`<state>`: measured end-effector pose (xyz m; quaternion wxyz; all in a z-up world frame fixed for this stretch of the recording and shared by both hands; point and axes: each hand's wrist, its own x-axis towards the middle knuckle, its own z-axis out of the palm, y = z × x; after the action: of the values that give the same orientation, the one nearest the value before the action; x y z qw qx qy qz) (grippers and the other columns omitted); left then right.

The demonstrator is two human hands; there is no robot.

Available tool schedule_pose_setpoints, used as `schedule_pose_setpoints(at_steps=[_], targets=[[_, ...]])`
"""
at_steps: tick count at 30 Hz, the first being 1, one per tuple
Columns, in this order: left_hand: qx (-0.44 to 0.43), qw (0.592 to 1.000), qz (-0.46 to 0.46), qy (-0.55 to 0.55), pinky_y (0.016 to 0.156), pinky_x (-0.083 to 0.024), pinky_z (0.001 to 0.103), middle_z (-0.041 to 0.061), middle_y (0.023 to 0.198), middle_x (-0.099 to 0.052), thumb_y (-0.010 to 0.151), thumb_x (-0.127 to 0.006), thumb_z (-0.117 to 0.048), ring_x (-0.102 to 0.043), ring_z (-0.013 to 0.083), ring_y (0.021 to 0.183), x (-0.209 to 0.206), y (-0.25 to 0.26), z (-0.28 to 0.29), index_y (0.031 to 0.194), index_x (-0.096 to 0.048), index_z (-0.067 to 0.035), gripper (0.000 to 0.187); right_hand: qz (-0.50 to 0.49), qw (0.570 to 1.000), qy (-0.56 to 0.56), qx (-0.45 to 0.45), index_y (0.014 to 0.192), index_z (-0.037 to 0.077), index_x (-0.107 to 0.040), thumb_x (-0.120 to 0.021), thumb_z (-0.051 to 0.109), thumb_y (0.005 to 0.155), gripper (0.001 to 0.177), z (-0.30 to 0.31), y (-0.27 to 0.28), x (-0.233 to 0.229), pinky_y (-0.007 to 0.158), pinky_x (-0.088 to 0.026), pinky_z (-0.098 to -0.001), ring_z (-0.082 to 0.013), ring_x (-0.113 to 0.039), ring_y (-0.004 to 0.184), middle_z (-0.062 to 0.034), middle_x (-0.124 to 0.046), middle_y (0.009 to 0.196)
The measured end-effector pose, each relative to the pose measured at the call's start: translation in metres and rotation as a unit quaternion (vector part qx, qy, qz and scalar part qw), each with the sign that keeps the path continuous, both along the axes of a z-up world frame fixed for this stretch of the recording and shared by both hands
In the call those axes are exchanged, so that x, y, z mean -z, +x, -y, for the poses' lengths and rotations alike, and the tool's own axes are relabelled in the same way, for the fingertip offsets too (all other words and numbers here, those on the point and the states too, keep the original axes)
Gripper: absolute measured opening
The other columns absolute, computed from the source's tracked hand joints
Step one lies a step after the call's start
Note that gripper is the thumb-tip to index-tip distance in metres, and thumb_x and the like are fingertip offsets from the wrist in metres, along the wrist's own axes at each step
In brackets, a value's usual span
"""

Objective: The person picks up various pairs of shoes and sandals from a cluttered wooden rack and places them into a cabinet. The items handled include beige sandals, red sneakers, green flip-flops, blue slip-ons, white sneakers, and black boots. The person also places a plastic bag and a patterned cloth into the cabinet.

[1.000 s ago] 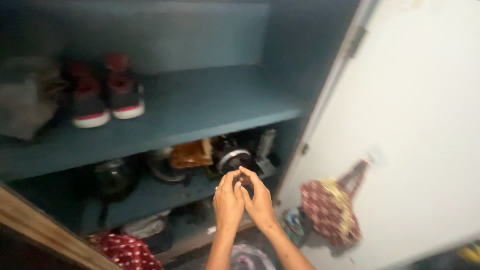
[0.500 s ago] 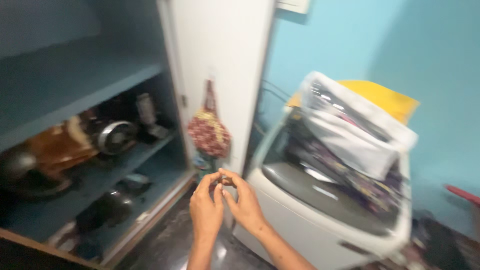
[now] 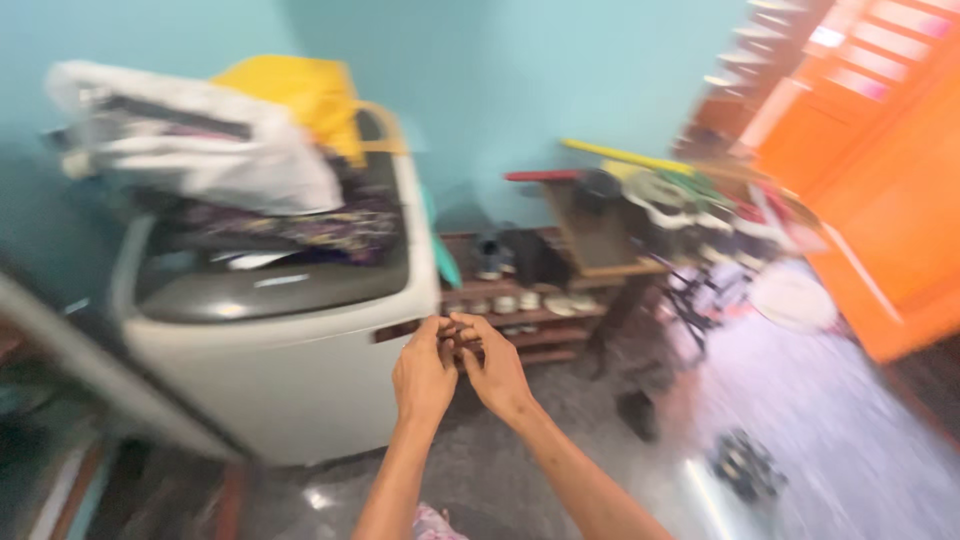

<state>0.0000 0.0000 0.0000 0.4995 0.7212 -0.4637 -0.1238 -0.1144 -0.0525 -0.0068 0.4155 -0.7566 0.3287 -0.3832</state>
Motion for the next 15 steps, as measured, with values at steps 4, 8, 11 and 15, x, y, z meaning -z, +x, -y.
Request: schedule_pose_setpoints(at_steps=[4, 8, 11, 15], targets=[[0.113, 0.989, 0.066, 0.069, 0.078, -0.053, 0.051, 0.011, 0.107, -0.075, 0.095, -0.06, -0.011, -0.069, 0.0366, 0.1, 0.026, -0.082, 0.061, 0.112, -0.065, -0.013, 0.018, -0.001, 0.994, -0.001, 0.105, 0.132, 0.007, -0.059, -0.052, -0.009, 0.09, 0.045, 0.04, -0.092, 0.035, 0.086, -0.057, -0.0314, -0.0177, -0.074, 0.1, -0.0097, -0.075, 0.112], [0.223, 0.965, 0.103, 0.087, 0.078, -0.054, 0.049, 0.01, 0.106, -0.075, 0.094, -0.057, -0.009, -0.07, 0.035, 0.1, 0.054, -0.153, 0.126, 0.111, -0.064, -0.011, 0.018, -0.063, 0.975, 0.025, 0.213, 0.127, 0.008, -0.063, -0.05, -0.01, 0.087, 0.046, 0.091, -0.168, 0.068, 0.071, -0.056, -0.0331, -0.02, -0.071, 0.081, -0.0075, -0.078, 0.105], [0.276, 0.95, 0.115, 0.089, 0.079, -0.054, 0.05, 0.011, 0.103, -0.075, 0.091, -0.056, -0.007, -0.071, 0.0348, 0.1, 0.08, -0.196, 0.174, 0.109, -0.064, -0.011, 0.021, -0.087, 0.96, 0.027, 0.265, 0.126, 0.008, -0.065, -0.052, -0.008, 0.089, 0.043, 0.125, -0.216, 0.097, 0.068, -0.054, -0.0345, -0.0239, -0.066, 0.077, -0.0121, -0.075, 0.097], [0.318, 0.937, 0.132, 0.058, 0.079, -0.053, 0.052, 0.014, 0.106, -0.074, 0.095, -0.057, -0.01, -0.069, 0.0384, 0.1, 0.106, -0.251, 0.253, 0.109, -0.064, -0.01, 0.015, -0.088, 0.946, 0.014, 0.311, 0.123, 0.008, -0.065, -0.057, -0.005, 0.091, 0.036, 0.187, -0.271, 0.122, 0.075, -0.056, -0.0333, -0.0213, -0.073, 0.086, -0.0109, -0.077, 0.101]])
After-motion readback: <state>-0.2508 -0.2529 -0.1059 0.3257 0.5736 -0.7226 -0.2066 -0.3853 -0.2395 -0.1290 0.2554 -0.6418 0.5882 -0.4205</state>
